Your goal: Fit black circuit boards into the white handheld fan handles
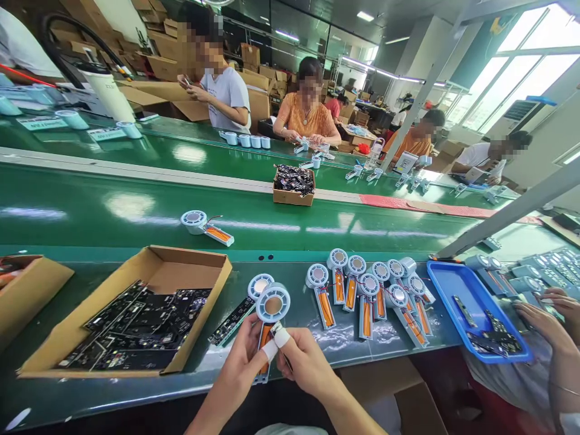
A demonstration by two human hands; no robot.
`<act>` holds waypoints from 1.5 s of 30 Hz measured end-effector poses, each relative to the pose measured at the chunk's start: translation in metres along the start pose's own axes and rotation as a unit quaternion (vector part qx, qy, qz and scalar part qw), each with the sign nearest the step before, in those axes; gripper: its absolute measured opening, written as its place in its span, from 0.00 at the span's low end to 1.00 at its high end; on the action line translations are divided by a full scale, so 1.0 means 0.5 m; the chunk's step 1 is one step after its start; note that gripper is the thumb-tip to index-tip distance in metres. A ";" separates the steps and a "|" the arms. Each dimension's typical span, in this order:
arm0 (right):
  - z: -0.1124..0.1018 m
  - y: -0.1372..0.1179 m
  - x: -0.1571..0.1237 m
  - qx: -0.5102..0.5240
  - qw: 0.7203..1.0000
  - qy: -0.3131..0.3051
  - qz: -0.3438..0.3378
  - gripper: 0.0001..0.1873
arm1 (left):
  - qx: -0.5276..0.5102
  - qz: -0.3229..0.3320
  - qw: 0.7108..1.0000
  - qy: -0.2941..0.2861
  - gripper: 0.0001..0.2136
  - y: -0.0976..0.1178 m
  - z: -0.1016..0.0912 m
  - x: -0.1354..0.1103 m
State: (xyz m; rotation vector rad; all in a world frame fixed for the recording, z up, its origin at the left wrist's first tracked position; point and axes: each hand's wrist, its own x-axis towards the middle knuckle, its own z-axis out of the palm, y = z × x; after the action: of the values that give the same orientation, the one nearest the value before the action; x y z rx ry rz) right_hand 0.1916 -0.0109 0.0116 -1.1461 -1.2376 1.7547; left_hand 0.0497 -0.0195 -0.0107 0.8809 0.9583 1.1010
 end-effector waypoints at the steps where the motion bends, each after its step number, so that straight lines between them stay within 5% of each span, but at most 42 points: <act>1: 0.001 -0.002 -0.001 0.005 1.000 0.005 0.000 0.34 | 0.017 0.001 1.000 0.004 0.24 0.002 0.003 -0.001; 7: 0.009 -0.023 -0.021 -0.067 0.995 0.070 -0.036 0.29 | 0.073 -0.004 0.997 0.037 0.22 0.012 0.017 0.002; 10: 0.022 -0.017 -0.044 -0.169 0.972 0.137 -0.088 0.16 | 0.111 -0.003 0.989 0.096 0.19 0.008 0.021 0.008; 12: 0.030 -0.003 -0.056 -0.233 0.950 0.172 -0.118 0.19 | 0.131 -0.001 0.984 0.123 0.17 0.007 0.024 0.012; 19: 0.025 0.050 -0.060 -0.287 0.905 0.249 -0.192 0.19 | 0.079 -0.010 0.993 0.090 0.15 0.017 0.028 0.018; 29: 0.025 0.063 -0.042 -0.331 0.868 0.276 -0.247 0.23 | 0.086 0.018 0.992 0.093 0.18 0.006 0.037 0.022; 33: 0.036 0.064 -0.027 -0.410 0.826 0.295 -0.249 0.27 | 0.069 0.011 0.989 0.130 0.21 -0.008 0.051 0.018; 40: 0.036 0.038 -0.023 -0.605 0.748 0.206 -0.179 0.37 | 0.092 0.026 0.984 0.153 0.23 -0.010 0.065 0.026; 45: 0.038 0.047 -0.020 -0.652 0.708 0.208 -0.176 0.43 | 0.079 0.005 0.987 0.142 0.22 -0.012 0.067 0.033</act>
State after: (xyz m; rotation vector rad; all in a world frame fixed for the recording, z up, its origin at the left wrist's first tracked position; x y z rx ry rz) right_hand 0.1768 -0.0335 -0.0053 -1.6863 -2.2213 0.0430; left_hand 0.0857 -0.0080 -0.0079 0.8708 1.2927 1.1917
